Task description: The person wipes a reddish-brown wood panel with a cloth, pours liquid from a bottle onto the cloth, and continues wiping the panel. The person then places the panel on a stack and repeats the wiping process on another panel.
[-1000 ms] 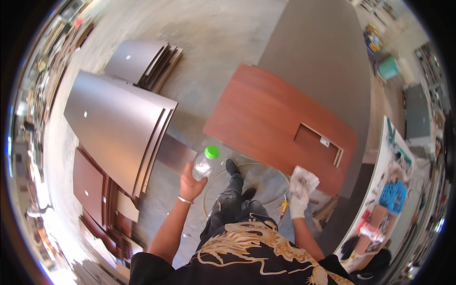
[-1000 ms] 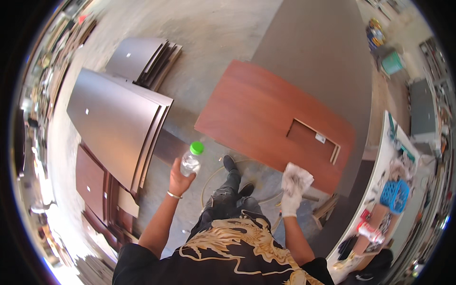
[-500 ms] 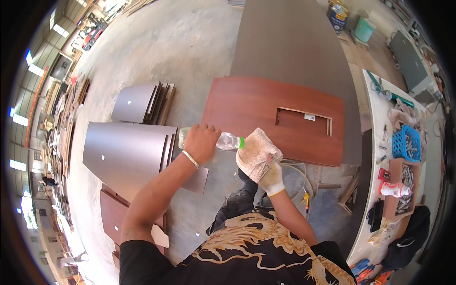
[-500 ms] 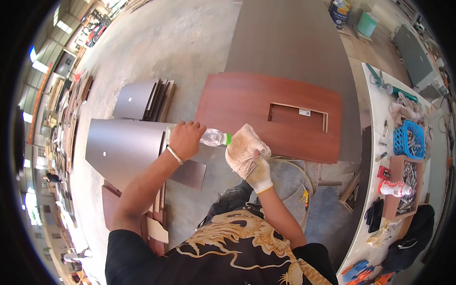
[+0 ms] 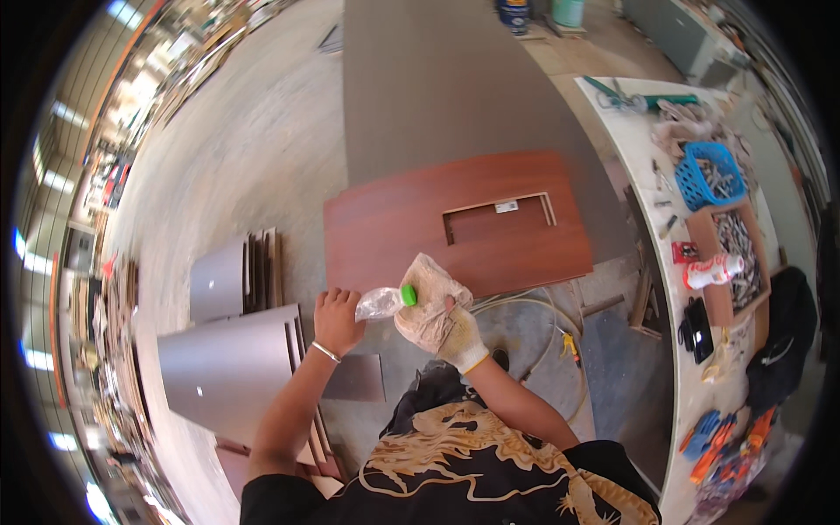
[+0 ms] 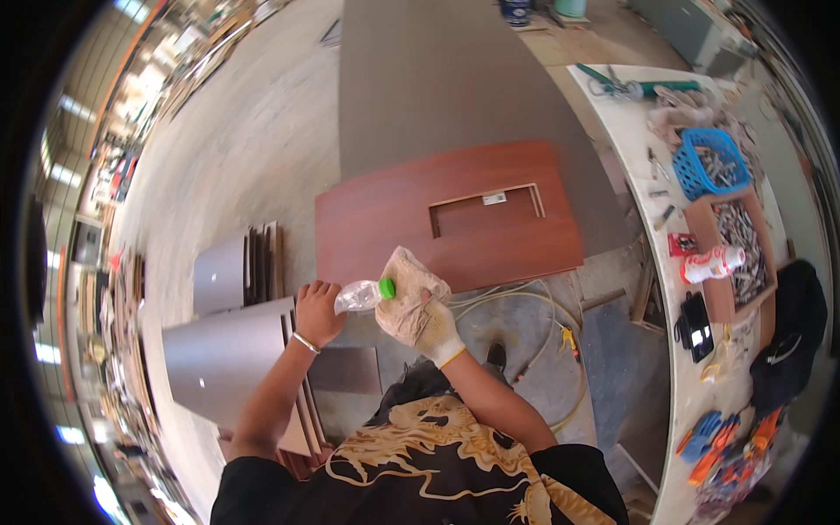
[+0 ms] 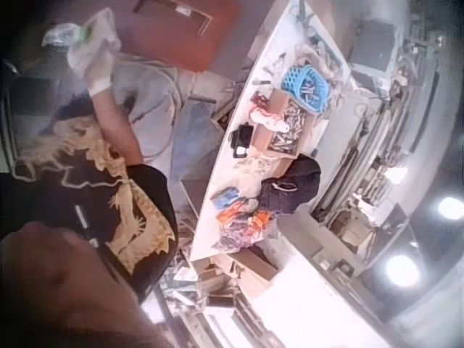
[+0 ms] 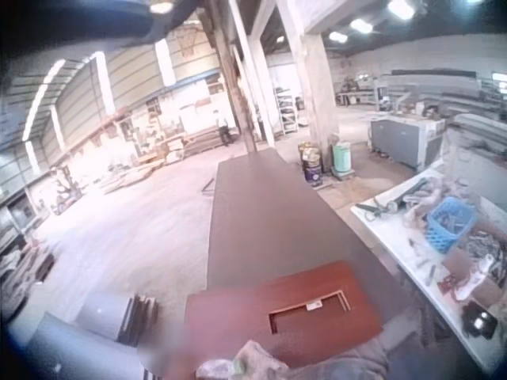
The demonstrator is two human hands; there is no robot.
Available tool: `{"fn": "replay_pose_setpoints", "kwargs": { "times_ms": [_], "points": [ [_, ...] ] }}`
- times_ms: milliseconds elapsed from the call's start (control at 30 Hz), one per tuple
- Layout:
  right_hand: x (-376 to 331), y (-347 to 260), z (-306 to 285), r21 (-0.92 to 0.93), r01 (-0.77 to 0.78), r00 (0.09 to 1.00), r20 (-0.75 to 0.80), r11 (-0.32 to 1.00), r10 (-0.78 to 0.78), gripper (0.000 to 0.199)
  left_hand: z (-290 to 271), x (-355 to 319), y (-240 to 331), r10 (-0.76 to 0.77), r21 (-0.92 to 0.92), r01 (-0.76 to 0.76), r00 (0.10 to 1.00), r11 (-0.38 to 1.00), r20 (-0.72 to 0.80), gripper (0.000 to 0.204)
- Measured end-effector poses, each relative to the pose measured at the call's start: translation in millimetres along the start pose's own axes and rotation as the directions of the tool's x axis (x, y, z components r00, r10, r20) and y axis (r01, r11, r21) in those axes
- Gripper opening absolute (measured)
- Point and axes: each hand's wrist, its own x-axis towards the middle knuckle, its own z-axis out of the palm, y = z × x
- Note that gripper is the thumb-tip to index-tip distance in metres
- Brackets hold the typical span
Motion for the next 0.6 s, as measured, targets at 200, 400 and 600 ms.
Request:
{"fn": "replay_pose_setpoints", "kwargs": {
  "times_ms": [200, 400, 600],
  "points": [
    [-3.4, -28.4, -42.5, 0.089, 0.189, 0.978, -0.106, 0.978, -0.18, 0.051, 95.6, 79.5, -29.7, -0.179, -0.32, 0.146, 0.981, 0.936, -0.078, 0.042],
    [-74.0, -91.9, -65.5, -0.46, 0.663, 0.59, -0.164, 0.591, -0.79, 0.042, 185.3, 175.5, -94.2, -0.485, -0.92, 0.273, 0.868, 0.28, 0.11, 0.056],
    [7.4, -35.6, -59.5, -0.844, -0.167, 0.715, 0.253, -0.51, -0.652, 0.028, 233.9, 161.2, -105.4, -0.285, -0.784, 0.252, 0.953, 0.568, 0.101, 0.085]
  ]
}}
